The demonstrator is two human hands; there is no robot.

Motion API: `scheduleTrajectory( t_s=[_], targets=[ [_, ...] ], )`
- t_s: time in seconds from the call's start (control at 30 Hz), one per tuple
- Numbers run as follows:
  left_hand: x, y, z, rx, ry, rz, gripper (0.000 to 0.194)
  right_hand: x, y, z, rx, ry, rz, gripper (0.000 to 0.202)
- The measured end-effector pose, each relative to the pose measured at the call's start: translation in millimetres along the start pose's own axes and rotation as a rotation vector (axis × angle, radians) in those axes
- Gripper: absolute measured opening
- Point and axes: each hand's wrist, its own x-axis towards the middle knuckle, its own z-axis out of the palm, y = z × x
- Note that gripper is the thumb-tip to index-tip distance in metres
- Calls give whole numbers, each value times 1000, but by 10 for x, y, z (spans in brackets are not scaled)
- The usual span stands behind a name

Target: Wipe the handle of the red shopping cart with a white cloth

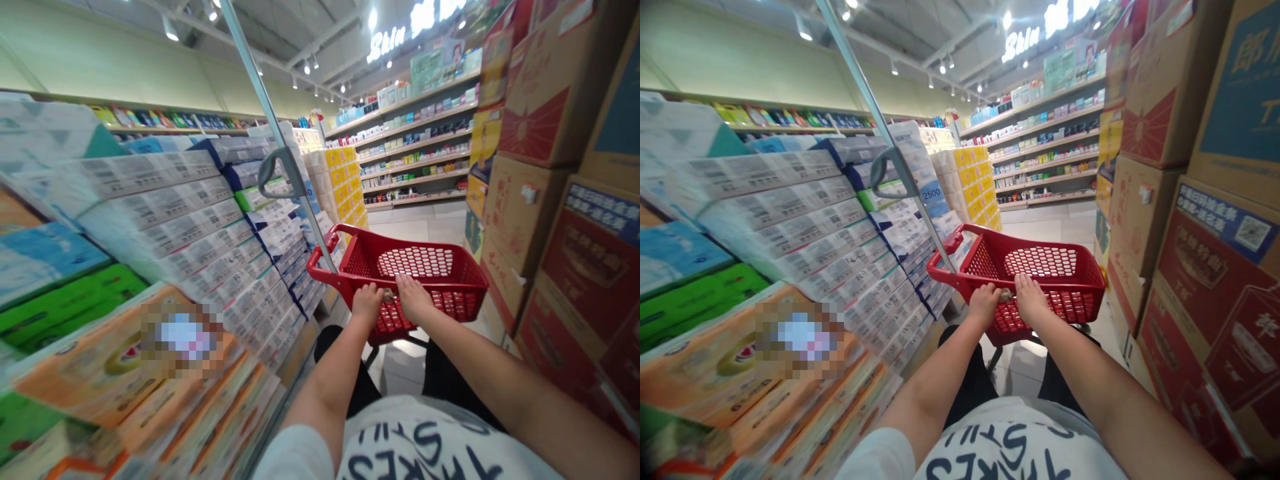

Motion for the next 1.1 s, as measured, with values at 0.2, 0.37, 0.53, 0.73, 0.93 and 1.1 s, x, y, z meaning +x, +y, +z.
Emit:
scheduleTrajectory(
  t_s=[0.2,0.37,0.53,0.73,0.93,1.1],
  targets=[
    [-33,-27,69,-51,-67,-31,20,-12,-6,-8,-10,-26,0,68],
    [-44,-51,93,-42,-51,-57,22,-17,-18,-50,-1,-49,17,71],
    [-137,-94,191,-13,-106,-104,19,-34,-20,-84,-15,-70,1,72],
    [-132,-103,150,7,57,-60,21,-30,-27,-82,-8,-58,19,69],
    [-148,-103,120,-8,84,-13,24,-41,-13,-63,11,-31,7,70],
    [-163,-102,119,20,72,-39,26,-46,-14,-92,-4,-69,17,72]
  ],
)
